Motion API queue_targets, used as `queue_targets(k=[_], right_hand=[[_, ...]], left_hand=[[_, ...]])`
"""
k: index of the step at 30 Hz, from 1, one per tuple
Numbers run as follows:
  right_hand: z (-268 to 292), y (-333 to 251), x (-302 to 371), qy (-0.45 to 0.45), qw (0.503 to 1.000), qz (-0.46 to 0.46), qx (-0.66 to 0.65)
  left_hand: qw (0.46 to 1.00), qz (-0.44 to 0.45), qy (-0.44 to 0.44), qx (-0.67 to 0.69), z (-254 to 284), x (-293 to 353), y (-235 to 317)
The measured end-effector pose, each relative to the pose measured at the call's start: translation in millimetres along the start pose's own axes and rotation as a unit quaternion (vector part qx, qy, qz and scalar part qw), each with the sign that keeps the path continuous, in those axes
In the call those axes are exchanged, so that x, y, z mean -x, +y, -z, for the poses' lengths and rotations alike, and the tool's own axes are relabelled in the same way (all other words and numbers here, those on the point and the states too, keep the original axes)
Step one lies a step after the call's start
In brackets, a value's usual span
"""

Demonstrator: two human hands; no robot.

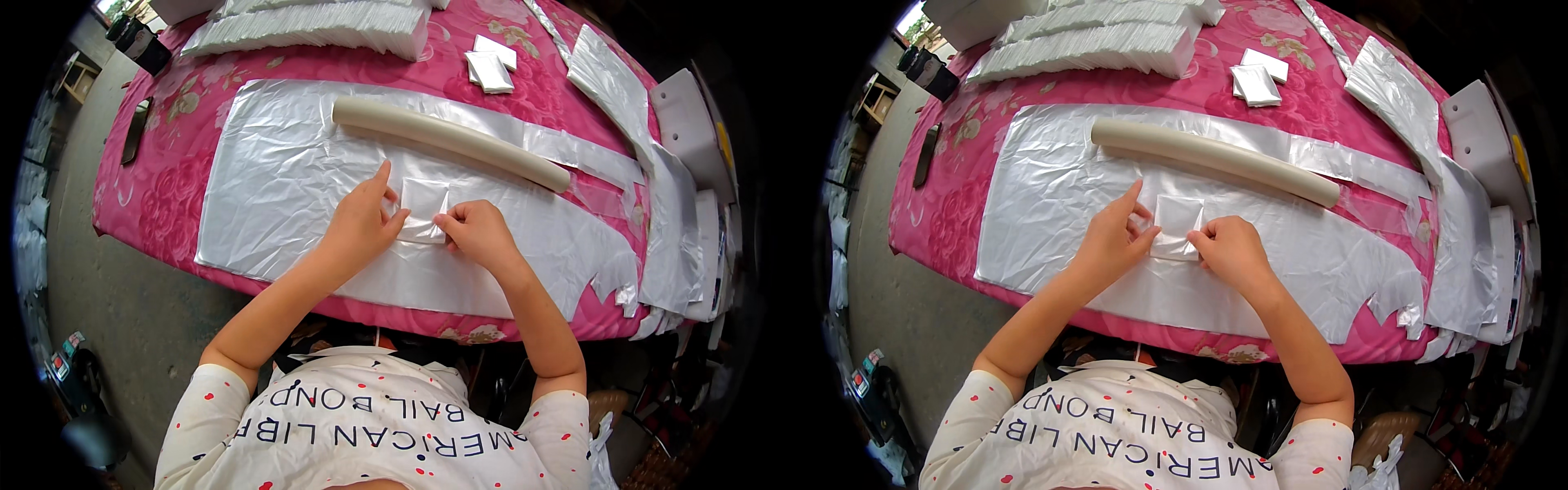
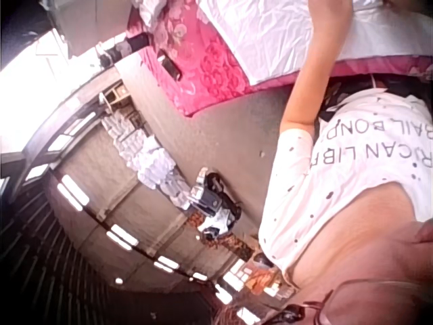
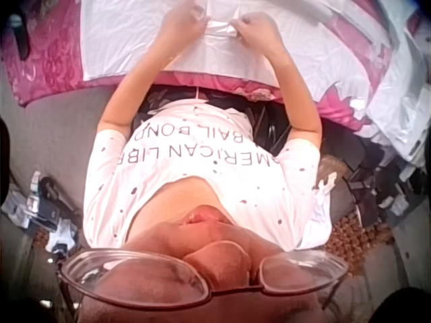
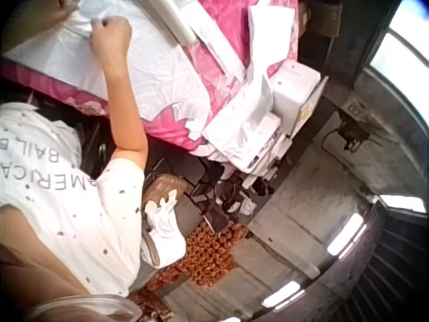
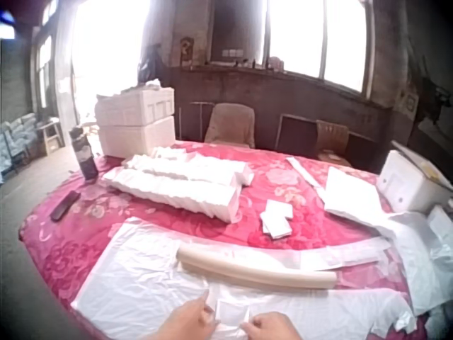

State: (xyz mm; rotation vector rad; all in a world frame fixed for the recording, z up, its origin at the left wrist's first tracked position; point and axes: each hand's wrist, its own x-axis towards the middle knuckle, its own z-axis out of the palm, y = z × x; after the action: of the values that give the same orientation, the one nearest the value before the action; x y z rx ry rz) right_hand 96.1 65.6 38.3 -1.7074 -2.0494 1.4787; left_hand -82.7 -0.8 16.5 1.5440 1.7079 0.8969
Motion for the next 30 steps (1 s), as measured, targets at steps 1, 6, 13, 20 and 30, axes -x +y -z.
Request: queue_targets(k=[1,6,13,20,30], right_hand=[[1,-1,-1,-0.004,1.000,-0.007,0.006],[1,5,-7,-0.012,1.000,0.004,0.005],[-2,7,-8,-0.012,1.000,-0.004,-0.014],[-6,7,13,0.074,0.985,0.091,0.129],[-21,-2,-8,0.149,0.863,0.394,0.278]], left_hand=[[0.995,-0.076,0.025,-0.052,-2,0,-1],[0.942,-0.282,0.021,-0.181,-26,3,-2],[0.933,-0.210,-0.025,-0.291,-50,3,-9],[0.940,-0.210,-0.034,-0.265,-55,1,-12],[0.973,-0.196,0.080,-0.086,-18,39,-12]])
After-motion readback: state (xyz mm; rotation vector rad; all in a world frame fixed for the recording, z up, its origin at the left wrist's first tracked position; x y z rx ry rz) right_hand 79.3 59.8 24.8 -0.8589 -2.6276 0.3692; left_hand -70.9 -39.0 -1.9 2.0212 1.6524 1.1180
